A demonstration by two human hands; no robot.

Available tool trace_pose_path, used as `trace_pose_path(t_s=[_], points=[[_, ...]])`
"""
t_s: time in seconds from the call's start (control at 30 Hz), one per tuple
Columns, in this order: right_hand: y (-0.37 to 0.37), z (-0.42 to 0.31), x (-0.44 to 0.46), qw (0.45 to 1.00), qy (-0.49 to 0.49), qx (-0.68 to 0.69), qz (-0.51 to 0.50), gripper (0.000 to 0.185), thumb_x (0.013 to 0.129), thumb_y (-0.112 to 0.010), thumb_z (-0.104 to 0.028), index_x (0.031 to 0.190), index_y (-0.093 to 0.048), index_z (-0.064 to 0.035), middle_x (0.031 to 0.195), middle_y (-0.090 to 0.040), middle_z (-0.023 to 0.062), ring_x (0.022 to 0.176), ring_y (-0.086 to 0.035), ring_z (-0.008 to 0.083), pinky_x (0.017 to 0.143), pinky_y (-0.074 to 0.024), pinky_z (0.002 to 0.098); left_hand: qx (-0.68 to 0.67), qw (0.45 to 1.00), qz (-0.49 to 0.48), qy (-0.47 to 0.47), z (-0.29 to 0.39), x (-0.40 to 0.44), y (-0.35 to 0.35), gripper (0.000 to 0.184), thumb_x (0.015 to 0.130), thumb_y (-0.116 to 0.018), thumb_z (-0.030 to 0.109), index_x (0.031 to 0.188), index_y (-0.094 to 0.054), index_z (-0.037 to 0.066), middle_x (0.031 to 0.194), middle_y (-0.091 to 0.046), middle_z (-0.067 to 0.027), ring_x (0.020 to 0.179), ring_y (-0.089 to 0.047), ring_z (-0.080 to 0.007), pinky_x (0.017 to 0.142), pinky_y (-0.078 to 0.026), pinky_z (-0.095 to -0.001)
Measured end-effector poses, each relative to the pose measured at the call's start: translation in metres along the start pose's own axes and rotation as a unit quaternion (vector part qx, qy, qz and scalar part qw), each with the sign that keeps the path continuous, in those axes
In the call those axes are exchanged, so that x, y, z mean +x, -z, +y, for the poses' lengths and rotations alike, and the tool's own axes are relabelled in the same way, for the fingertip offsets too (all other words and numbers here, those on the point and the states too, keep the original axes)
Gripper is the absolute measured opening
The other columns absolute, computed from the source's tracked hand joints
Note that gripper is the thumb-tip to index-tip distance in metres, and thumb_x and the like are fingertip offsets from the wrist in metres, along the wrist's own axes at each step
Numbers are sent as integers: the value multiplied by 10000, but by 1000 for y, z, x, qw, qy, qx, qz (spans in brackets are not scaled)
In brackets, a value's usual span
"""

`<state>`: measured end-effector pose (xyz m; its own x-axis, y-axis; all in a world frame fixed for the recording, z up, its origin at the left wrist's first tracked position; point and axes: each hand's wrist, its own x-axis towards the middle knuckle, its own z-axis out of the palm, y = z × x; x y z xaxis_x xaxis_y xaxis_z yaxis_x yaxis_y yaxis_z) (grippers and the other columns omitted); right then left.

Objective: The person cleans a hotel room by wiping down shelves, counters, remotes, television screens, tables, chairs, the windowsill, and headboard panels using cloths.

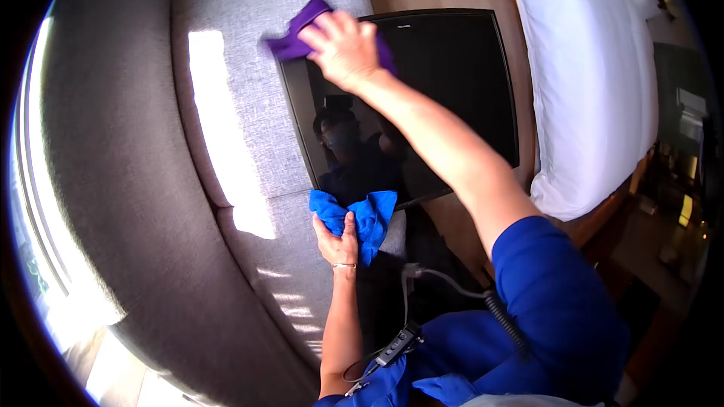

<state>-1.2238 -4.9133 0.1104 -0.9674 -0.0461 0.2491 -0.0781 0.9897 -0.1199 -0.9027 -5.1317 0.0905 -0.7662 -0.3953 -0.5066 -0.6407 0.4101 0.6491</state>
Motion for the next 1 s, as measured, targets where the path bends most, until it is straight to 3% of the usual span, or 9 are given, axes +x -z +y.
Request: trace_pose_path(t_s=[0.23,0.43,0.5,0.53,0.6,0.7,0.83,0.9,1.0], points=[[12,174,-62,940,-294,-174,23,411,888,-584,-407,1283,-504,-326,1378,-444,61,1189,-459,337,841,-399,565,16,998,40,-40,2,8,-13,849,769,-761,416,1357,-390,-70,1325,-487,-286,1228,-486,-409,1033,-382,-416],[50,-66,-172,997,-46,-13,-58,407,720,-671,-158,1104,-644,-289,1209,-545,56,1159,-489,307,885,-371,504,-7,998,-1,-57,-7,6,1,708,783,-769,290,1313,-452,-55,1193,-596,-247,1085,-599,-341,946,-454,-382],[62,-88,-258,966,101,208,-111,344,703,-668,-145,1018,-673,-283,1188,-549,31,1179,-479,272,906,-360,503,-133,964,-213,91,20,22,53,525,782,-765,160,1210,-542,-45,1015,-666,-140,873,-637,-203,800,-511,-325],[69,-84,-259,971,85,196,-106,311,700,-665,-140,982,-677,-272,1152,-561,24,1142,-502,260,885,-388,496,-103,976,-174,75,29,17,54,399,776,-744,66,1131,-592,-33,931,-664,-59,790,-588,-108,717,-510,-278],[94,-19,-253,980,-36,133,-141,277,763,-595,-156,992,-672,-291,1114,-572,-19,1089,-527,246,797,-433,478,-311,919,-171,172,54,19,105,310,826,-703,43,1117,-610,-7,985,-659,-73,832,-630,-165,771,-535,-326],[115,50,-255,985,-155,-15,-76,379,694,-721,-217,1062,-633,-213,1080,-550,40,1071,-516,312,801,-444,479,-430,875,-153,161,66,28,122,510,872,-674,121,1323,-468,2,1137,-623,-118,915,-641,-218,800,-549,-369],[95,169,-271,950,-303,-69,1,509,843,-640,-415,1303,-531,-227,1331,-493,108,1197,-470,349,929,-427,488,-214,976,-26,13,97,71,44,600,893,-639,220,1388,-376,5,1257,-549,-187,1109,-574,-327,937,-477,-449],[99,175,-274,955,-293,-39,-4,554,832,-650,-441,1323,-515,-221,1354,-478,120,1220,-462,355,959,-415,503,181,886,89,-418,112,96,-17,694,858,-647,368,1414,-376,53,1362,-469,-219,1260,-434,-406,1036,-346,-539],[97,174,-275,958,-286,-18,15,562,802,-697,-396,1301,-542,-191,1327,-485,164,1178,-480,384,955,-418,488,289,884,197,-310,149,146,-65,721,831,-552,601,1393,-446,162,1418,-431,-181,1296,-368,-443,1036,-288,-582]])
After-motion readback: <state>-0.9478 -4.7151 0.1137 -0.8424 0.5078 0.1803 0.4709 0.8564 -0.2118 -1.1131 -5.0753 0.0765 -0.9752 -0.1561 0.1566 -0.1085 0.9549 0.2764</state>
